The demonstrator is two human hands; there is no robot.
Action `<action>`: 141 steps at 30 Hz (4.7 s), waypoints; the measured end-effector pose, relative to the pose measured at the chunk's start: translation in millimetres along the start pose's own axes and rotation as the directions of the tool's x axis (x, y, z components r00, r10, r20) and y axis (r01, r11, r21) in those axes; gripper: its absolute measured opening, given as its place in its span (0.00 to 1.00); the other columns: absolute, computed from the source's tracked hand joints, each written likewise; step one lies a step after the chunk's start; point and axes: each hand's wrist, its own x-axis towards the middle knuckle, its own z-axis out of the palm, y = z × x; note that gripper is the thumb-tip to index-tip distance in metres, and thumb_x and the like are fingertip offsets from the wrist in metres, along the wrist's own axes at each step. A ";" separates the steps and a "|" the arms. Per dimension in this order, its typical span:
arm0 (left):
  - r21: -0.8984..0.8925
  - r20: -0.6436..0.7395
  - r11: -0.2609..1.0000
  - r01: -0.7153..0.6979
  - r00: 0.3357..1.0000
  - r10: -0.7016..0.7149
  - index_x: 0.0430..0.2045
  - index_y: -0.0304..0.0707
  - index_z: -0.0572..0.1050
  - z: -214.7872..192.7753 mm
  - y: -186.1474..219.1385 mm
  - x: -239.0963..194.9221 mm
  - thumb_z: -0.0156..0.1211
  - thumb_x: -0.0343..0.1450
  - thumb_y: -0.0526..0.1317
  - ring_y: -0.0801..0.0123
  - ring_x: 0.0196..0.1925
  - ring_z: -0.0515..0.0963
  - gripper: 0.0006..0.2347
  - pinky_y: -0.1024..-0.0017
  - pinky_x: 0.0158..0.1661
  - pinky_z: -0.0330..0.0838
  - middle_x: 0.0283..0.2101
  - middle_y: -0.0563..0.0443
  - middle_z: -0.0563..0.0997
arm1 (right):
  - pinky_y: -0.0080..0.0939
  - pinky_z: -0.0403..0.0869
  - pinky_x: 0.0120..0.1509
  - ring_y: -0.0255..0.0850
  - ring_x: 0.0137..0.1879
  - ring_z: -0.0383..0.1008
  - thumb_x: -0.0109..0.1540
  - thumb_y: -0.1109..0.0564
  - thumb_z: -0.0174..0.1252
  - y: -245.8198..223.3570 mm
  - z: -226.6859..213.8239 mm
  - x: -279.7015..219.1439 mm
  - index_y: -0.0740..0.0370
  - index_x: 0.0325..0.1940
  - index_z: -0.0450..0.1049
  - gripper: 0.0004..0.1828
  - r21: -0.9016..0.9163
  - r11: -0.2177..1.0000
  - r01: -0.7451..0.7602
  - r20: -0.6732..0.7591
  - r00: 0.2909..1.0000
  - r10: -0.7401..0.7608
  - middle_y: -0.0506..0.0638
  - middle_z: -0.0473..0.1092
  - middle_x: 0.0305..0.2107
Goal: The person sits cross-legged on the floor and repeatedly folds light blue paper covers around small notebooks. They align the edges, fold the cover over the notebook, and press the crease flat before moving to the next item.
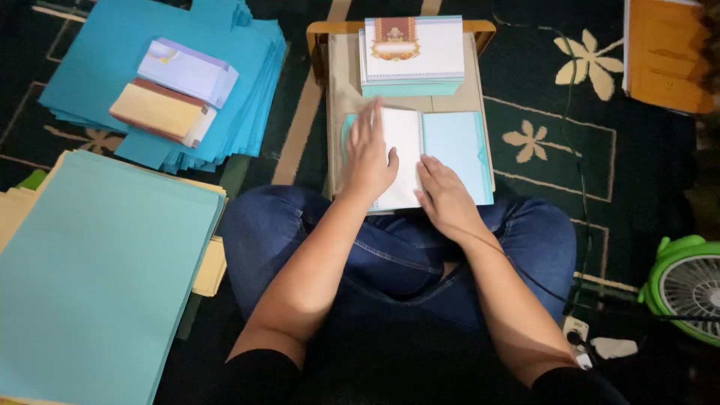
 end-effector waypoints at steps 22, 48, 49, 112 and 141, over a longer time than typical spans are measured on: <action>0.377 0.329 0.925 0.053 0.926 -0.187 0.76 0.46 0.49 37.7 -7.8 -6.8 0.27 0.81 0.45 0.50 0.82 0.35 0.24 0.44 0.73 0.18 0.80 0.39 0.41 | 0.58 0.54 0.79 0.62 0.79 0.51 0.68 0.61 0.41 -5.5 18.4 -19.4 0.70 0.79 0.51 0.33 -0.209 0.973 -0.098 0.164 0.977 0.133 0.69 0.51 0.75; 0.293 0.220 0.952 0.093 0.962 -0.161 0.76 0.40 0.43 44.1 -19.7 -7.3 0.38 0.79 0.35 0.38 0.81 0.38 0.27 0.42 0.74 0.28 0.78 0.29 0.41 | 0.24 0.55 0.33 0.24 0.35 0.51 0.69 0.60 0.43 -4.8 -32.9 24.4 0.74 0.61 0.61 0.18 0.816 -0.227 -0.532 0.573 0.689 0.444 0.36 0.49 0.35; 0.290 0.223 0.952 0.094 0.961 -0.162 0.76 0.40 0.43 42.9 -18.9 -6.9 0.38 0.79 0.35 0.38 0.81 0.38 0.27 0.42 0.74 0.28 0.78 0.29 0.41 | 0.24 0.55 0.33 0.24 0.35 0.51 0.69 0.60 0.43 -3.5 -30.7 24.4 0.74 0.61 0.61 0.18 0.814 -0.227 -0.535 0.575 0.686 0.446 0.36 0.49 0.35; 0.332 -0.019 0.937 -0.105 0.993 0.118 0.58 0.32 0.74 87.8 -58.2 3.8 0.50 0.72 0.44 0.47 0.73 0.65 0.22 0.36 0.69 0.48 0.67 0.39 0.72 | 0.60 0.45 0.82 0.54 0.82 0.44 0.72 0.57 0.42 49.9 21.4 85.6 0.59 0.82 0.51 0.32 -0.132 0.991 0.026 0.269 0.963 0.011 0.54 0.51 0.77; 0.116 0.237 0.934 -0.338 0.923 0.304 0.30 0.52 0.75 54.0 -41.6 -2.6 0.49 0.72 0.27 0.55 0.69 0.61 0.12 0.59 0.64 0.56 0.61 0.52 0.68 | 0.39 0.70 0.54 0.37 0.48 0.70 0.73 0.57 0.49 45.9 -3.5 9.8 0.62 0.59 0.75 0.14 0.682 0.582 -0.444 0.098 0.843 0.528 0.52 0.74 0.45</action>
